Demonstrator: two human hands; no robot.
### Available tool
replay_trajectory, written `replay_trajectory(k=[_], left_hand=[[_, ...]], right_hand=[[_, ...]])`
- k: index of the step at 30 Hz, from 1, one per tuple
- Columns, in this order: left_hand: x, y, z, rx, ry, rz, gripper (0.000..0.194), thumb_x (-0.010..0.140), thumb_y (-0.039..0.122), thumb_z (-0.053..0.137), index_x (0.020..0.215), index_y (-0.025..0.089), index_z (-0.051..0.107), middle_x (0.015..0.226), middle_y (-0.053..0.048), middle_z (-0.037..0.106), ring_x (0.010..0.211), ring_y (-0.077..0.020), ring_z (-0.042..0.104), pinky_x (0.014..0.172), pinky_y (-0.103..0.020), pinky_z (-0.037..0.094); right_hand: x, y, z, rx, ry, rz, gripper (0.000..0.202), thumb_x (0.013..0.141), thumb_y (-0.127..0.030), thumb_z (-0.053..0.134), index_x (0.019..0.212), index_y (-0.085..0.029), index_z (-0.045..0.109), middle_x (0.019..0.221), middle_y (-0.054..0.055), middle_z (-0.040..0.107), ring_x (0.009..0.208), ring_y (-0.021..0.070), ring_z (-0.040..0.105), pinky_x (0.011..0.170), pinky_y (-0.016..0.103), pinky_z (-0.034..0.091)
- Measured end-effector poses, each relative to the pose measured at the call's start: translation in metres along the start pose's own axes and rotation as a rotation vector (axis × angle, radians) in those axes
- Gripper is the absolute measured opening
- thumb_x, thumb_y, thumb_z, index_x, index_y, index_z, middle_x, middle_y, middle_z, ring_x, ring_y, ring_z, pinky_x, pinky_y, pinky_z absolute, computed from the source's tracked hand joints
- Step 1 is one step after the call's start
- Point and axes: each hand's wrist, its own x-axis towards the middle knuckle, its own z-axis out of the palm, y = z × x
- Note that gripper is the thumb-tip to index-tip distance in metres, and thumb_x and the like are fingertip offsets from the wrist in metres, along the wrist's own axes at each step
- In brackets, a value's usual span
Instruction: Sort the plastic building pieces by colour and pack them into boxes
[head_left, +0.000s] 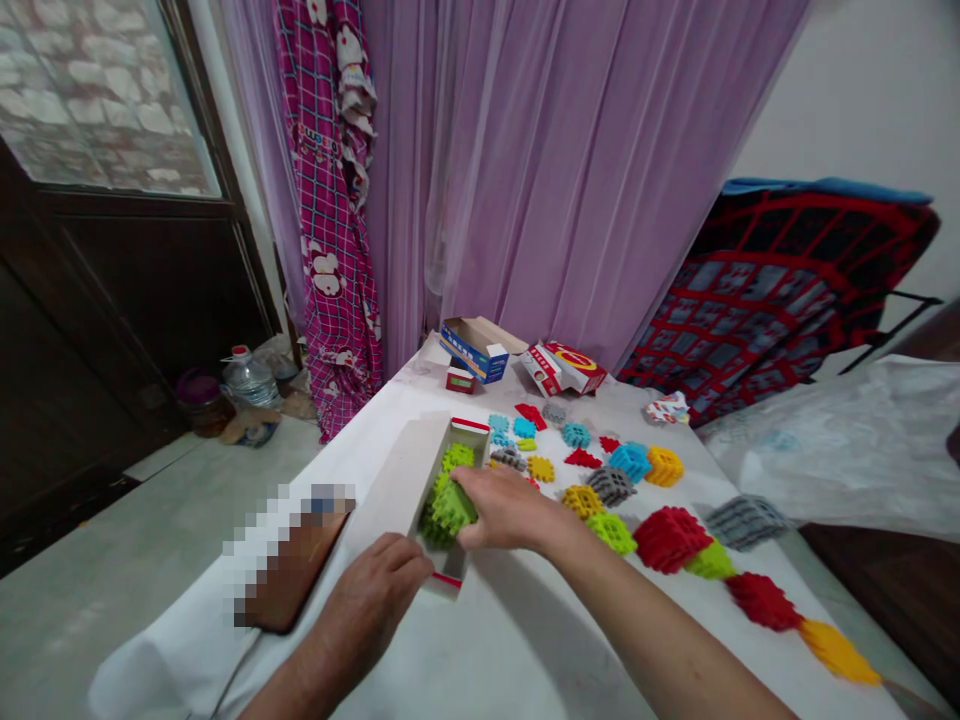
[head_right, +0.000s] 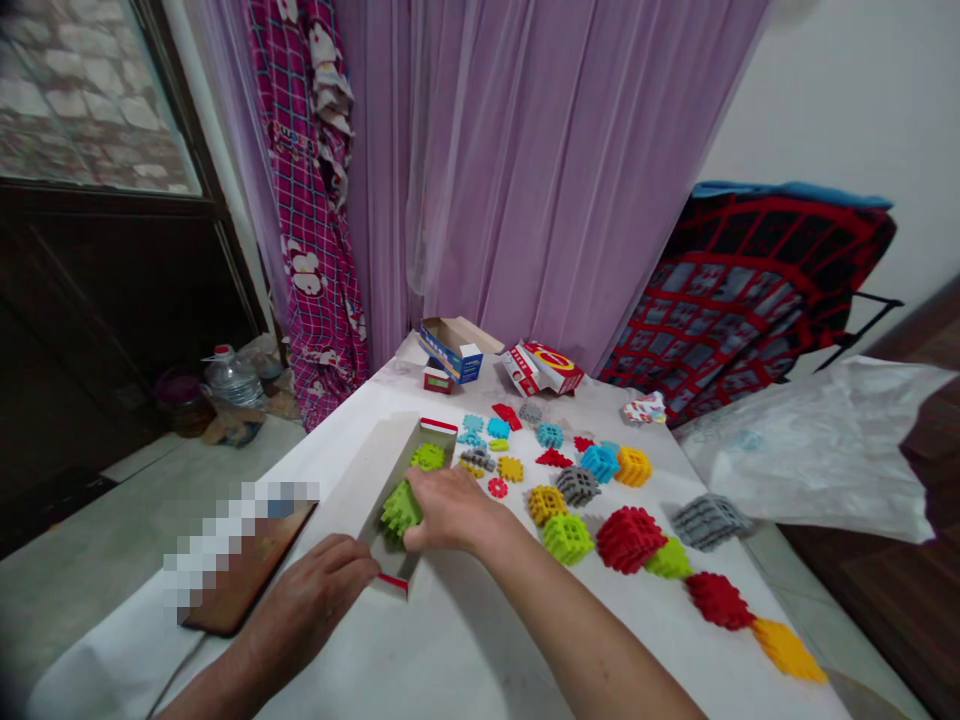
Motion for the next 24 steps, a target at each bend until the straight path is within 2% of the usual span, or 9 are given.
replay_trajectory(k=[5,14,17,19,21,24], left_hand=[[-0.005,-0.001,0.003,0.018,0.015,-0.006,0.013,0.092,0.014,0.054,0.082,0.021,0.06,0.085,-0.001,0.063,0.085,-0.017,0.057,0.071,-0.027,0.047],[-0.006,-0.004,0.005,0.017,0.053,0.022,0.016,0.094,0.017,0.05,0.082,0.02,0.06,0.085,-0.001,0.062,0.084,-0.0156,0.056,0.073,-0.027,0.048],[-0.007,-0.004,0.004,0.024,0.043,0.027,0.014,0.094,0.017,0.051,0.083,0.021,0.06,0.086,-0.001,0.062,0.085,-0.016,0.057,0.073,-0.027,0.049],[-0.007,-0.002,0.004,0.026,0.044,0.018,0.012,0.093,0.017,0.053,0.083,0.021,0.06,0.087,-0.001,0.063,0.086,-0.0163,0.057,0.073,-0.027,0.049],[-0.006,-0.001,0.003,0.03,0.053,0.007,0.013,0.092,0.015,0.054,0.081,0.021,0.059,0.086,-0.001,0.063,0.085,-0.0165,0.057,0.073,-0.028,0.049],[-0.006,0.0,0.002,0.024,0.05,0.006,0.014,0.091,0.014,0.054,0.081,0.021,0.059,0.085,-0.001,0.063,0.084,-0.0161,0.057,0.072,-0.027,0.048]], right_hand=[[0.013,-0.017,0.012,-0.091,-0.085,-0.011,0.054,0.069,-0.042,0.072,0.113,-0.015,0.059,0.109,0.017,0.07,0.098,0.0331,0.066,0.083,0.039,0.044],[0.015,-0.024,0.022,-0.137,-0.156,-0.019,0.056,0.066,-0.042,0.073,0.115,-0.018,0.059,0.109,0.013,0.072,0.1,0.0325,0.068,0.086,0.04,0.048],[0.011,-0.016,0.013,-0.09,-0.185,-0.035,0.067,0.067,-0.042,0.074,0.128,-0.021,0.055,0.118,0.013,0.07,0.107,0.0323,0.065,0.086,0.038,0.048],[0.004,-0.005,0.003,-0.054,-0.138,-0.026,0.07,0.071,-0.039,0.071,0.135,-0.021,0.051,0.126,0.013,0.066,0.113,0.0313,0.062,0.088,0.037,0.047],[-0.005,0.007,-0.006,-0.027,-0.052,0.012,0.059,0.078,-0.032,0.063,0.135,-0.022,0.053,0.127,0.011,0.066,0.114,0.0283,0.062,0.089,0.035,0.046],[-0.023,0.026,-0.017,-0.013,0.021,0.097,0.04,0.083,-0.023,0.053,0.121,-0.024,0.064,0.117,0.007,0.071,0.106,0.0243,0.065,0.083,0.031,0.045]])
